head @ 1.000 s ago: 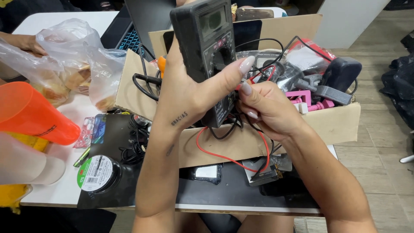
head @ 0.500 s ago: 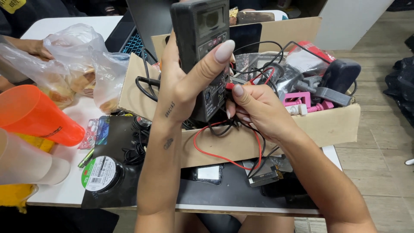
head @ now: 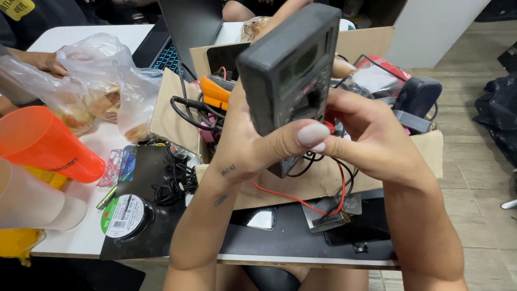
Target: The person sorts through a cardboard box filled with various electronic components and tools. They pick up and examine items such as a tablet screen, a light bulb with a cord, a roll of solder, a power adapter, a multimeter with probes, and a white connector, placing them on the table or back into the box.
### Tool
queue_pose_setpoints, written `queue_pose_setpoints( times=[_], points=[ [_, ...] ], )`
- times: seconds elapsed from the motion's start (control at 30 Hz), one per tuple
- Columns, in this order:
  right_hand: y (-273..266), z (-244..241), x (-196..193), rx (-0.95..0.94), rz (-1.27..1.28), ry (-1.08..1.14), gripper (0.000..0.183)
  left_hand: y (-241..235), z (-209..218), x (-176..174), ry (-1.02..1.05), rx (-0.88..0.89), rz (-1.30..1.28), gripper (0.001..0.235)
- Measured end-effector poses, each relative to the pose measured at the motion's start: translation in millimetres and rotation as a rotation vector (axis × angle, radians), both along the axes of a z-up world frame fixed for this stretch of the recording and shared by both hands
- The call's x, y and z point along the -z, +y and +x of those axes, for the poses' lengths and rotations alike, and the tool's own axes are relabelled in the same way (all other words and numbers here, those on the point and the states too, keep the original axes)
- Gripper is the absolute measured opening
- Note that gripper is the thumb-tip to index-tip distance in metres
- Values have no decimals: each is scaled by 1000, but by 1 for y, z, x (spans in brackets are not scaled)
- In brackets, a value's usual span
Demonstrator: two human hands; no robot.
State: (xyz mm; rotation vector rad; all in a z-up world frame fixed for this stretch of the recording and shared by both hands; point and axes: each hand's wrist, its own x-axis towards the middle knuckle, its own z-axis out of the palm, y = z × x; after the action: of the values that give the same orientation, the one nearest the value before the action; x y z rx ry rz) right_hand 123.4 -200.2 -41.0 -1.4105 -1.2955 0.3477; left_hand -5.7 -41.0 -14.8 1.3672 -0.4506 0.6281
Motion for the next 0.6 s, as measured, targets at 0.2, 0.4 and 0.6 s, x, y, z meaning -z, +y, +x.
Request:
queue_pose_setpoints(
  times=[0.2, 0.4, 0.6],
  points=[
    [-13, 13, 2, 19, 161, 247, 47, 9, 13, 19, -30, -22, 25, 108],
    [-33, 47, 3, -84, 467, 806, 61, 8, 28, 13, 28, -286, 432, 41],
    [-62, 63, -3, -213, 641, 1016, 74, 16, 49, 28, 17, -365, 609, 26]
  ],
)
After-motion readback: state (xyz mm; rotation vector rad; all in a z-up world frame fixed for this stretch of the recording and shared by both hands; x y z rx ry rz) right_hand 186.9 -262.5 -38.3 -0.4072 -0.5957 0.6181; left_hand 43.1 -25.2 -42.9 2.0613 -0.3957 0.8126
